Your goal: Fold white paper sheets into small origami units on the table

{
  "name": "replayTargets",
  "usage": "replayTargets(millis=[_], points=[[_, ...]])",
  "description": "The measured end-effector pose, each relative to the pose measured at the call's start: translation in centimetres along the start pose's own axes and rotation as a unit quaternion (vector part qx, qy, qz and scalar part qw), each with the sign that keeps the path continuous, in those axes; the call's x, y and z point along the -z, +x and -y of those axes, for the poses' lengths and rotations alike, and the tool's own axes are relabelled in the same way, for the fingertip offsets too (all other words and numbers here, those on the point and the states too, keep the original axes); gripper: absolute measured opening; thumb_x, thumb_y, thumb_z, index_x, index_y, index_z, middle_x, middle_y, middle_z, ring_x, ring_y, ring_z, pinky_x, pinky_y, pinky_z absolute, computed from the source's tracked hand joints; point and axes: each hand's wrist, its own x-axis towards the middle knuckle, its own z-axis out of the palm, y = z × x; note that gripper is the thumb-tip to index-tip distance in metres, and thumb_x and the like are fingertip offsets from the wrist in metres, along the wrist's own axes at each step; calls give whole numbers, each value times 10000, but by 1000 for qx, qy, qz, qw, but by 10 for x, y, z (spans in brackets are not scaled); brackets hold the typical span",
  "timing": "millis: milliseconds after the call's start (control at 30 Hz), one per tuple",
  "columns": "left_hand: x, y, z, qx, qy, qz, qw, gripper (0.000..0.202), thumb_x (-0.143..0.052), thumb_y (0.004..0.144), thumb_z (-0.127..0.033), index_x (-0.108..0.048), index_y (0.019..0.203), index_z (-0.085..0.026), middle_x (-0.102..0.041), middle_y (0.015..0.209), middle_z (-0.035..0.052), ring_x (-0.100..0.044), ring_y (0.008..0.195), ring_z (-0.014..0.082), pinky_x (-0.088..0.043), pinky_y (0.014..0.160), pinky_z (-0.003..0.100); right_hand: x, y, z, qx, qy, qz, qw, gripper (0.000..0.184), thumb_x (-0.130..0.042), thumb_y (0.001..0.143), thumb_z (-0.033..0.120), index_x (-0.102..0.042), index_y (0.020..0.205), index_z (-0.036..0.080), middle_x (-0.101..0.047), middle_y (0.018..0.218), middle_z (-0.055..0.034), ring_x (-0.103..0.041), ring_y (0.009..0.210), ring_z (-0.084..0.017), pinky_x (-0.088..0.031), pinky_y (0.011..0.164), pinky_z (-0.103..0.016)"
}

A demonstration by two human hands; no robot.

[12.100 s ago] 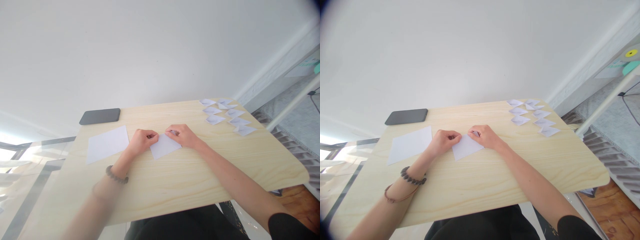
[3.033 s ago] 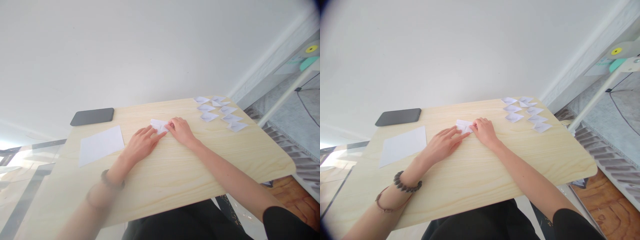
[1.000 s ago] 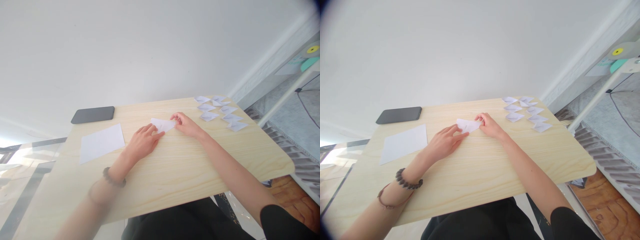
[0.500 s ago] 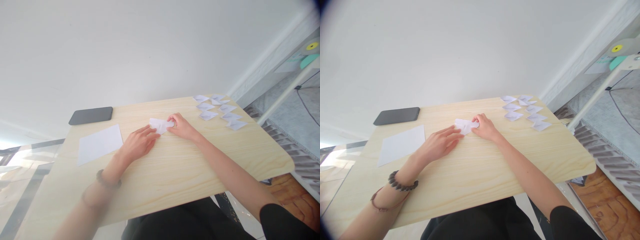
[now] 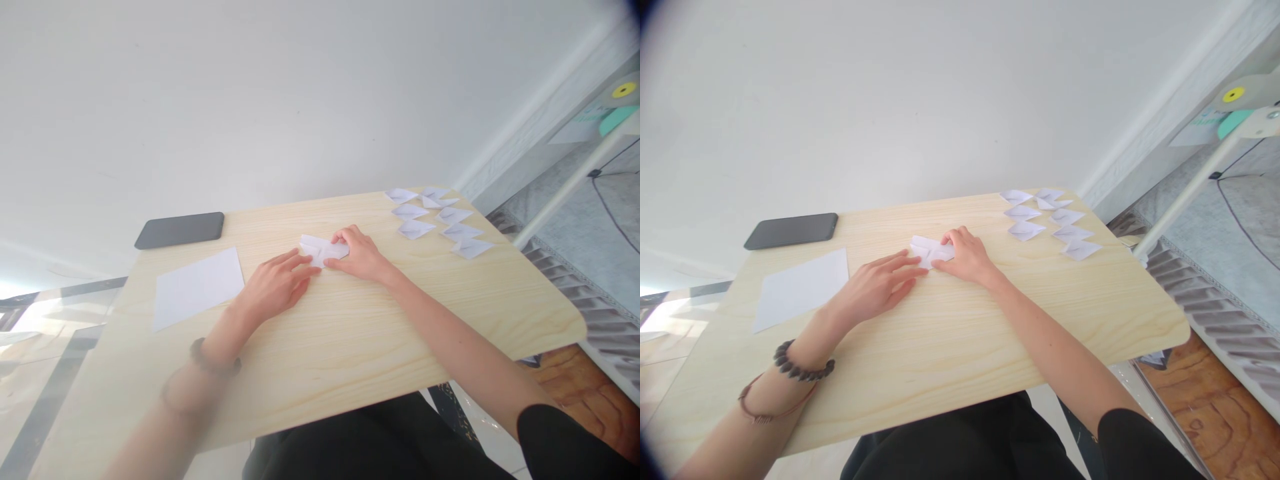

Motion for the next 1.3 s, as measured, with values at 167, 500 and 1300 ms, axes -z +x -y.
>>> replayTargets(millis=[167,500,1300], points=[[1,1,-1,4,2,2,1000,324,-376,881,-241,-585,1124,-292,-572,1192,17,-475,1165,241,-479,866,390,-3,-2,3,4,-18,-3,1000,448,-640,623,491,-485,952,229,-486,1005,-49,-496,984,-222,-358,859,-407],[4,3,0,0,6,22,1000,326,-388,868,-226,-592,1113,-299,-558,1206,20,-485,1153,234,-485,854,381,15,2,-7,-11,107,62,992,410,-610,642,277,-453,1019,233,-418,1020,-34,-485,817,-141,-426,748,-309],[-1,1,-3,-5,1,-1,1000,307,-410,867,-215,-593,1106,-277,-556,1202,37,-469,1161,232,-466,888,387,18,3,-10,-24,134,65,989,376,-572,661,202,-471,1022,238,-408,1029,-34,-479,720,-105,-445,719,-291]])
